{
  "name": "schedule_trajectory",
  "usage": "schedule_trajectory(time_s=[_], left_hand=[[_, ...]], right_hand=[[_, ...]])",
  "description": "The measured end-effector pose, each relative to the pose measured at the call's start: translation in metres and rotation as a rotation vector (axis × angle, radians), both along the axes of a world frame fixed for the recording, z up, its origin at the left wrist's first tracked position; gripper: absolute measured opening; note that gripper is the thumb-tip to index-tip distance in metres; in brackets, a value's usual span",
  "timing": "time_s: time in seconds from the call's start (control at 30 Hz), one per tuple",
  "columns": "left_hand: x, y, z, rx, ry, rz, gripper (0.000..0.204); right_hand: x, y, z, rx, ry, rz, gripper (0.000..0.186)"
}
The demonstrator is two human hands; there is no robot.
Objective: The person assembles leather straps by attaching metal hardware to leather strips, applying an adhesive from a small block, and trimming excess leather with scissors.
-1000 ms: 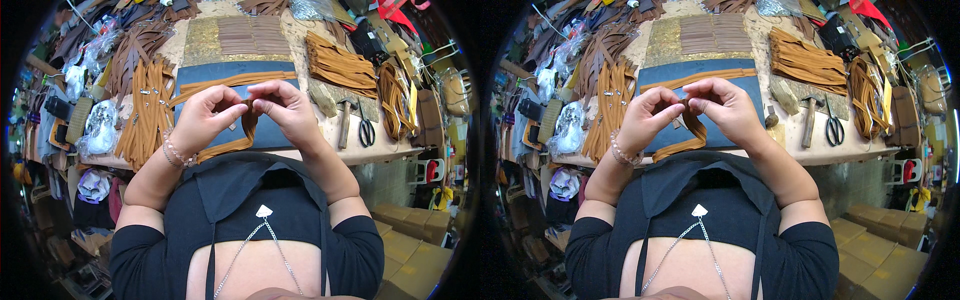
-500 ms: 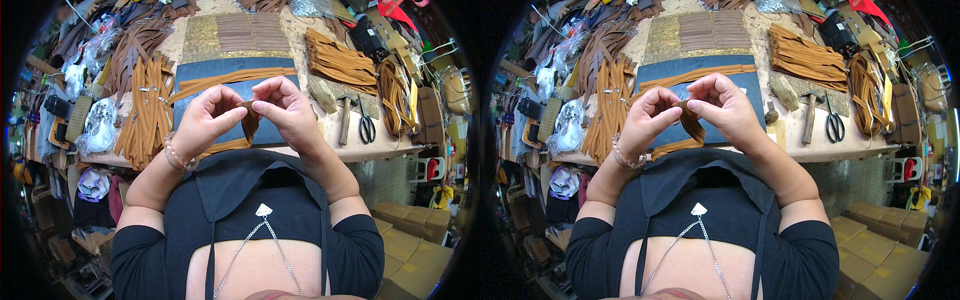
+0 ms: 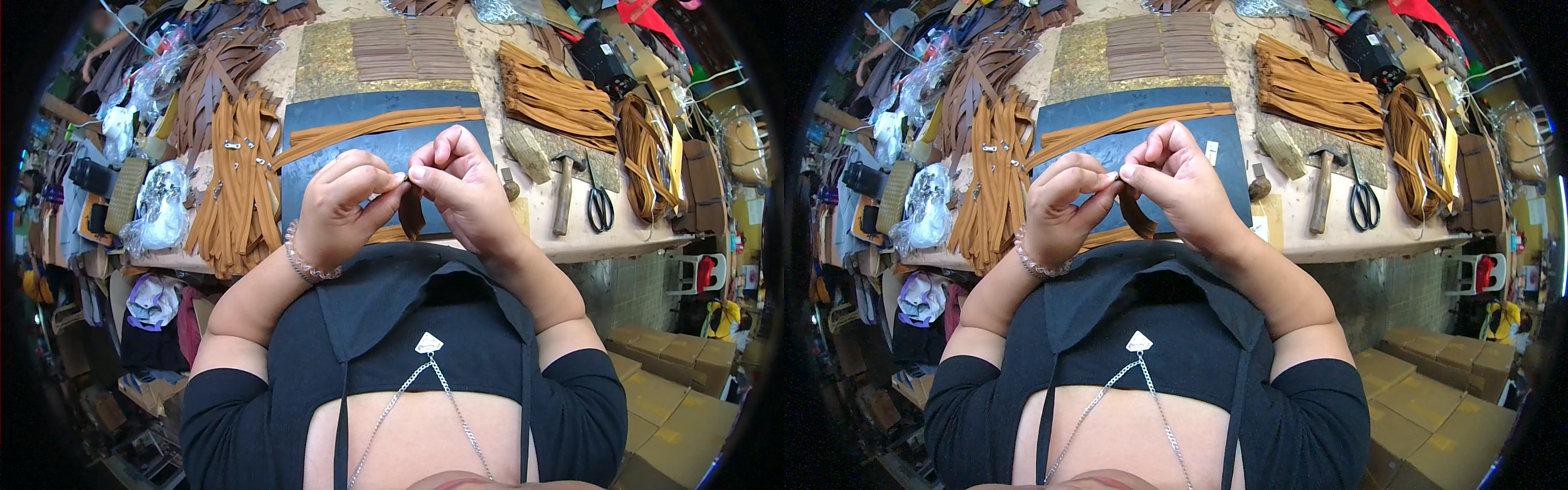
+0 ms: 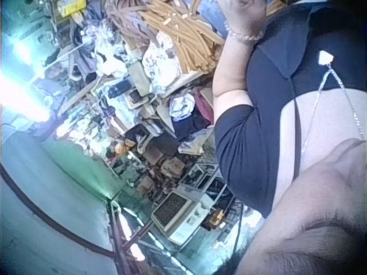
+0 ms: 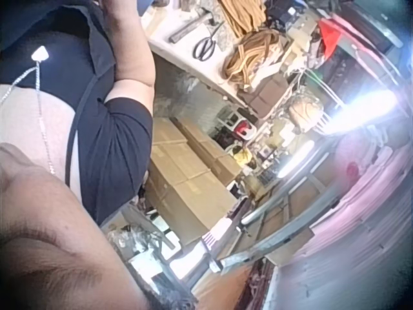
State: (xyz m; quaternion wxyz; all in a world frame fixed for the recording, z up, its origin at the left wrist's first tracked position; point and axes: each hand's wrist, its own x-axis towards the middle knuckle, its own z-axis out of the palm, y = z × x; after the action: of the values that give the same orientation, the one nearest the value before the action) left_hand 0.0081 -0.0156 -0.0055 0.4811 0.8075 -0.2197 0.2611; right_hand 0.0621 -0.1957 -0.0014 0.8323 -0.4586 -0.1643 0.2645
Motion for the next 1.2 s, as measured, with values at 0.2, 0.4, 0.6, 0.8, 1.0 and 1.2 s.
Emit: schedule_trajectory(time_s=[0.2,0.4,0.6,0.8,1.0,1.2], left_hand=[[0.003,-0.001,-0.001,0.094,-0.191,0.048,0.014],[0.004,0.0,-0.004,0.137,-0.289,0.074,0.016],[0.005,0.001,0.0,-0.079,0.01,0.068,0.015],[0.005,0.001,-0.014,-0.73,0.679,-0.341,0.021],[0.001,0.002,-0.017,-0.911,1.035,-0.571,0.034],[-0.004,-0.003,-0.009,-0.781,1.064,-0.532,0.032]], right_hand=[[-0.003,0.005,-0.008,0.105,0.103,-0.009,0.026],[-0.005,0.007,-0.006,0.114,0.262,-0.002,0.023],[-0.007,0.005,-0.002,0.095,0.26,-0.028,0.019],[-0.004,-0.001,-0.004,-0.088,-0.101,-0.041,0.027],[-0.004,-0.016,0.011,-0.269,-0.285,0.07,0.021],[-0.001,-0.027,-0.002,-0.239,-0.235,-0.001,0.02]])
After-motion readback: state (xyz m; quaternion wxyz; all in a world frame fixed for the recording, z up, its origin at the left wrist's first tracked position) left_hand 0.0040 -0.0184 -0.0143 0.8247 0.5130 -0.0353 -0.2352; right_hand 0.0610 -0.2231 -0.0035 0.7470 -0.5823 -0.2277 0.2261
